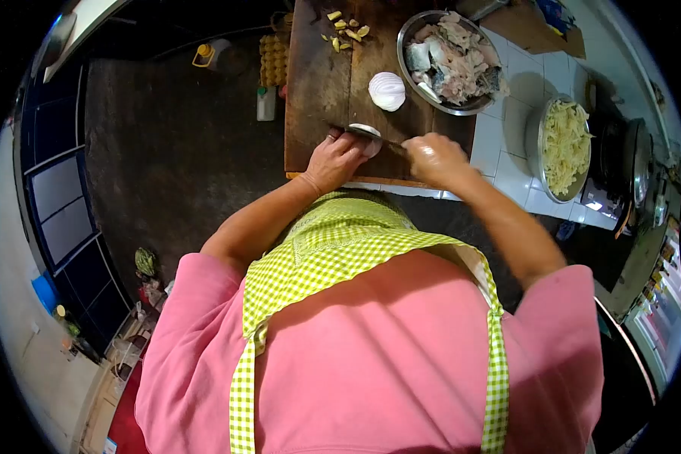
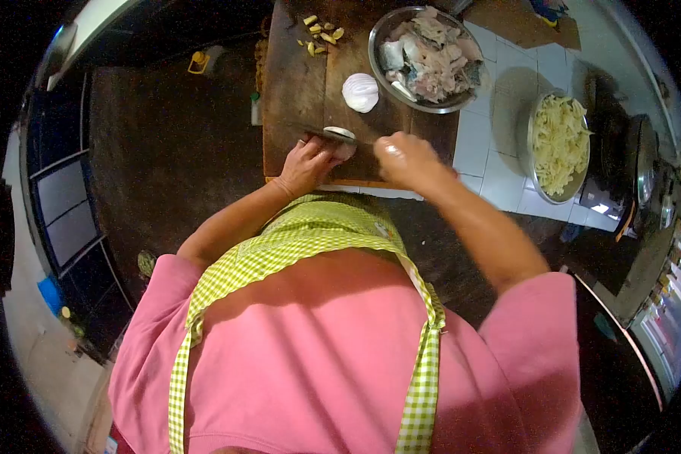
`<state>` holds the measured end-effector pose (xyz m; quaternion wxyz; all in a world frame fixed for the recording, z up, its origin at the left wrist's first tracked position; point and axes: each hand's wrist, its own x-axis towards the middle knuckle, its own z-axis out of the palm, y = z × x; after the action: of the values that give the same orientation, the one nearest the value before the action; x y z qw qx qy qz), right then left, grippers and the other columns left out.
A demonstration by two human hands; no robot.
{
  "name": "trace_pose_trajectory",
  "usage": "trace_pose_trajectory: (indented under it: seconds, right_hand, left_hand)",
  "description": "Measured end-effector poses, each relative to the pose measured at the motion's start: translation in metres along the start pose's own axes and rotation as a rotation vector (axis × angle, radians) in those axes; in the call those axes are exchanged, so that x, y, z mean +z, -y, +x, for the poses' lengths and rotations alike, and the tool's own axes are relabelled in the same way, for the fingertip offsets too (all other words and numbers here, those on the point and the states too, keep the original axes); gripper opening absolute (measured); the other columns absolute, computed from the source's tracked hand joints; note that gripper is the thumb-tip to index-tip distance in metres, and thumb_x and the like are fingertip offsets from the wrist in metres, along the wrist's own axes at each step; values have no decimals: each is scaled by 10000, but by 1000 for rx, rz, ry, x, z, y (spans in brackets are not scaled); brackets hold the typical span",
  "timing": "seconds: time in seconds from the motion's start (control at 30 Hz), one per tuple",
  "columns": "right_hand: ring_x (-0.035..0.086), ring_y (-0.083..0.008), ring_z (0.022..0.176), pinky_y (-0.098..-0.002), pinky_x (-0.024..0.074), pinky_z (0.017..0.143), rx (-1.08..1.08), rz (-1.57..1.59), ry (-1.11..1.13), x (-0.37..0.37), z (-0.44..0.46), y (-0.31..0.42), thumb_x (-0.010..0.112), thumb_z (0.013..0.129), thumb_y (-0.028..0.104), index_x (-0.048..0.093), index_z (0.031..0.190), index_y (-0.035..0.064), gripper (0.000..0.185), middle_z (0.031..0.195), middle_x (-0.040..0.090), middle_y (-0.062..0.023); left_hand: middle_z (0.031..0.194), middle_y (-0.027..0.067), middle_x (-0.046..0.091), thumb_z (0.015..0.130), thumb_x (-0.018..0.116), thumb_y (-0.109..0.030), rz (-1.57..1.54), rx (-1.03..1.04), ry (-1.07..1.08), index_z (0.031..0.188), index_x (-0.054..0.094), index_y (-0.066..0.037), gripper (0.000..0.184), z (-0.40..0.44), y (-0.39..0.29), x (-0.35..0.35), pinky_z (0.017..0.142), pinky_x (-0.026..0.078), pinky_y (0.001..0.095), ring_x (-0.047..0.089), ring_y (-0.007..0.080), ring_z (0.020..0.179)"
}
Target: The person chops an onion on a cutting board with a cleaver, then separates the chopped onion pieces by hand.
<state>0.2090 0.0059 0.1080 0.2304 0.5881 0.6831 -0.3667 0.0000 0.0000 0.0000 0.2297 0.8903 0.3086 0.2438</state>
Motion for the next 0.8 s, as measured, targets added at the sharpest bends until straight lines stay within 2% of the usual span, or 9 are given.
trace_pose_trajectory:
  seconds: [0.1,0.13,0.17,0.3,0.43,0.53,0.57,0.63,0.8]
  right_hand:
    - [612,-368,770,-442,499,662,-49,5,-268,4,47,12,581,731,108,594,834,34,128,794,617,-203]
    - [612,-368,756,-444,497,656,-24,47,-156,23,17,25,559,743,105,588,835,32,121,786,616,-203]
    - [612,-369,743,-446,496,651,9,22,-266,6,40,19,537,755,101,581,836,30,116,777,616,-203]
    - [605,-358,718,-453,485,643,-70,163,-367,15,39,10,510,725,75,580,1068,117,353,757,612,-201]
    - [600,-360,706,-451,481,656,-65,207,-524,19,19,5,511,705,74,578,1114,161,424,734,608,-204]
    - [596,-378,718,-454,475,678,60,318,-582,14,13,7,522,736,121,596,1076,124,348,746,606,-222]
    - [594,-385,732,-457,471,685,91,363,-612,19,16,4,525,755,150,599,1065,106,322,759,604,-229]
    - [593,-392,745,-461,467,692,112,396,-650,21,18,3,528,773,180,602,1054,88,304,772,603,-236]
    - [585,-407,769,-466,460,709,146,444,-642,20,27,9,524,797,243,602,1034,63,308,793,599,-243]
  left_hand:
    - [973,96,513,697,673,-171,53,-5,-32,948,575,-107,277,20,38,-12,735,441,371,509,282,897]
    - [947,94,510,695,673,-169,2,-76,31,940,574,-105,272,-8,2,-18,727,441,371,509,285,879]
    - [921,92,507,693,673,-167,70,5,-32,933,574,-102,268,20,33,-16,719,442,370,510,288,862]
    - [950,109,519,703,659,-160,49,47,-50,934,571,-99,255,23,35,-30,725,443,382,520,292,863]
    - [971,104,523,700,651,-158,-130,-20,-16,984,557,-105,304,29,50,-33,730,443,390,523,301,858]
    - [977,129,550,685,669,-196,-155,-447,-16,988,555,-80,344,59,64,-27,739,449,415,537,343,896]
    - [977,129,550,685,669,-196,-158,-443,-22,988,555,-80,344,66,64,-26,739,449,415,537,343,896]
    - [947,124,575,689,660,-231,-114,-574,277,992,563,-102,344,80,64,-28,746,456,407,553,329,902]
    - [872,137,630,677,658,-308,-59,-782,281,911,605,-109,312,78,65,-21,705,475,425,598,336,829]
